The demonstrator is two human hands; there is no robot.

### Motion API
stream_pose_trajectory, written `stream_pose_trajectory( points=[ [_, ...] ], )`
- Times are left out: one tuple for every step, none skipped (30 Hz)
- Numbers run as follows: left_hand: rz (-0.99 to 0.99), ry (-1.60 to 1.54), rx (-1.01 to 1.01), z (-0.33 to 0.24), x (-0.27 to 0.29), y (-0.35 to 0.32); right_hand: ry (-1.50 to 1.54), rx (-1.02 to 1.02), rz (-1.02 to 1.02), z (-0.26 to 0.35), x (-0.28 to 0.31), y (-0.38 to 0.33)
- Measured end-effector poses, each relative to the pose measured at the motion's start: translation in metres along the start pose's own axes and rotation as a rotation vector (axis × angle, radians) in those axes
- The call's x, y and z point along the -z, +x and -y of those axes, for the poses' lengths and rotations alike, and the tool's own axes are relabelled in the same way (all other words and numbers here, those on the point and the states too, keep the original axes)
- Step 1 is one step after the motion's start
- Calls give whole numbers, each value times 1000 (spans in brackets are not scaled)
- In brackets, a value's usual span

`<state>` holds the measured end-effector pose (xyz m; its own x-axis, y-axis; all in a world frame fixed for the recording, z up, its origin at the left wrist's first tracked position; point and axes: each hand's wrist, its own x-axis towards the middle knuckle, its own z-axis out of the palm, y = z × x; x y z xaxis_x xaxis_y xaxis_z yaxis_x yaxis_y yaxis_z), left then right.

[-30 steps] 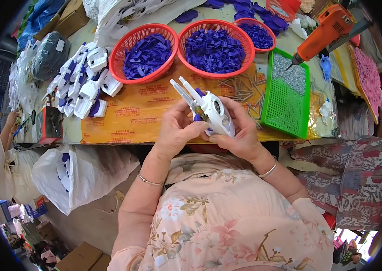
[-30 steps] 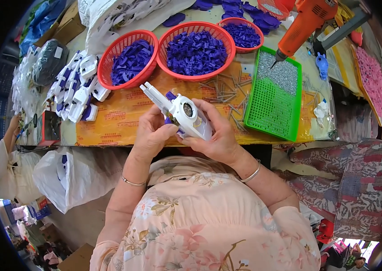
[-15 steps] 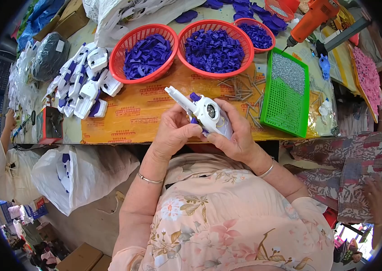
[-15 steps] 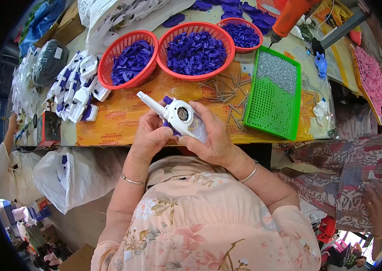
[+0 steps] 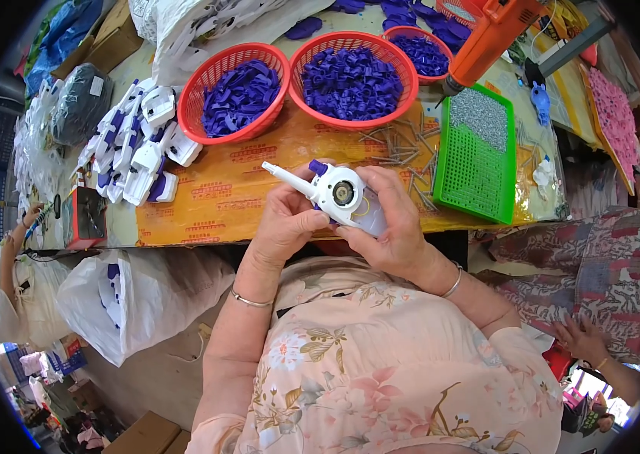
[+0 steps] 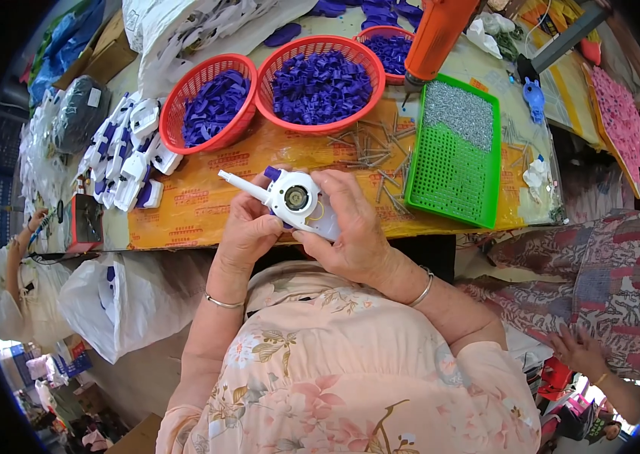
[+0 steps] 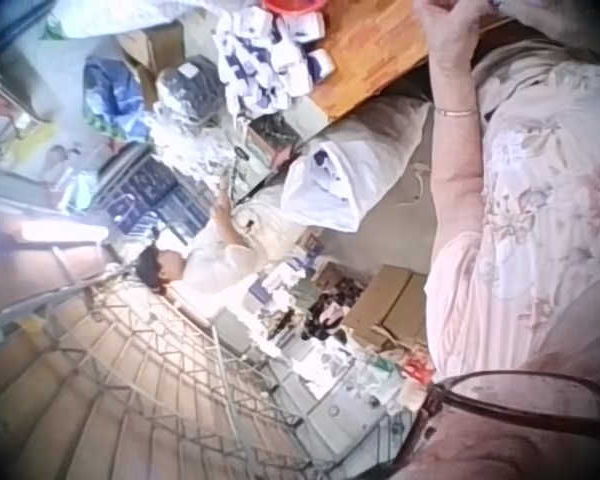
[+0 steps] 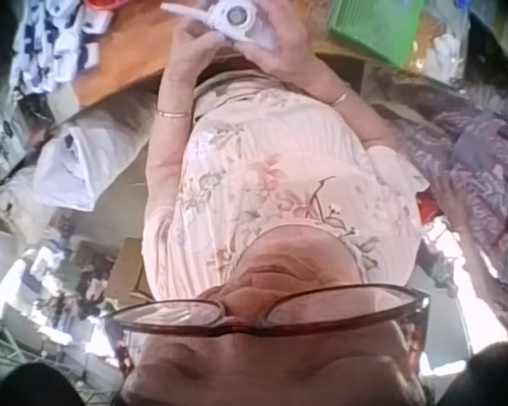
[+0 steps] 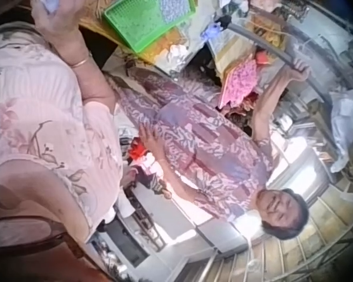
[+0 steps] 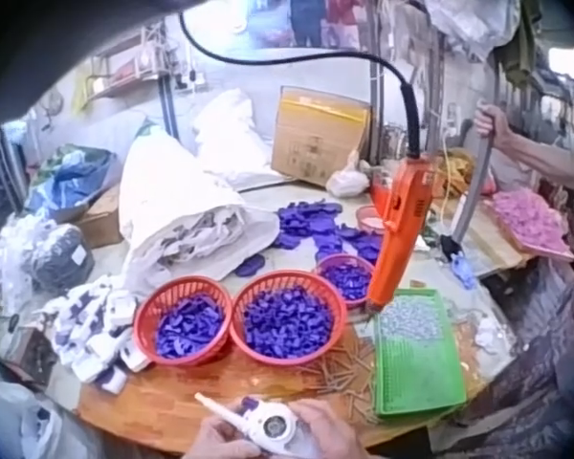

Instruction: Assembling plastic toy walkie-talkies by joining internal circuit components and outer casing pieces.

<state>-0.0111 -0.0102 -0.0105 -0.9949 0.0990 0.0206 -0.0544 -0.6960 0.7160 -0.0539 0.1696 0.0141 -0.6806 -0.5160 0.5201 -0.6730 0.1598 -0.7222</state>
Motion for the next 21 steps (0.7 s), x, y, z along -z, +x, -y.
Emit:
stream_pose_trajectory(
  points=[
    [9,8,-10,0,1,1,0,-2,-1,2,0,0],
    [18,16,-20,0,1,1,-6,-5,-6,4,1,1],
    [19,17,-18,0,1,2,-13,-8,-12,5,1,1],
    [24,19,-22,-1,0,2,-12,-10,-14,6,1,1],
    [31,21,-27,-1,-1,2,-24,-9,-22,7,0,1],
    [32,23,-25,-2,-1,2,-35,-8,-30,8,0,1],
    [35,42,-8,-3,-1,2,-34,-9,-31,8,0,1],
    [38,61,8,-3,-1,1,-44,-17,-34,9,-1,0],
    [38,62,9,-3,-1,1,-54,-25,-38,10,-1,0],
    [49,43,-4,-2,-1,2,-53,-26,-39,11,-1,0],
    [61,24,-18,-1,-1,2,-56,-34,-48,13,-1,0],
    [61,25,-17,-1,-1,1,-59,-42,-57,14,-1,0],
    [52,13,-4,-1,-1,1,-59,-43,-58,15,-1,0],
    [43,1,8,0,-1,0,-66,-46,-57,15,-1,1],
    [44,2,10,-1,-2,0,-73,-49,-56,15,-1,1],
    [36,-2,12,-1,-5,-1,-73,-49,-57,15,0,1],
    [28,-7,15,-2,-6,-1,-79,-63,-45,16,0,1],
    [28,-6,16,-2,-5,-1,-84,-77,-33,17,0,1],
    [32,65,-8,-1,-4,-1,-84,-78,-33,16,0,1],
    [35,137,-32,-1,-3,-1,-88,-87,-24,15,-1,0],
    [34,137,-31,0,-4,-2,-92,-97,-14,14,-2,0]
  ],
)
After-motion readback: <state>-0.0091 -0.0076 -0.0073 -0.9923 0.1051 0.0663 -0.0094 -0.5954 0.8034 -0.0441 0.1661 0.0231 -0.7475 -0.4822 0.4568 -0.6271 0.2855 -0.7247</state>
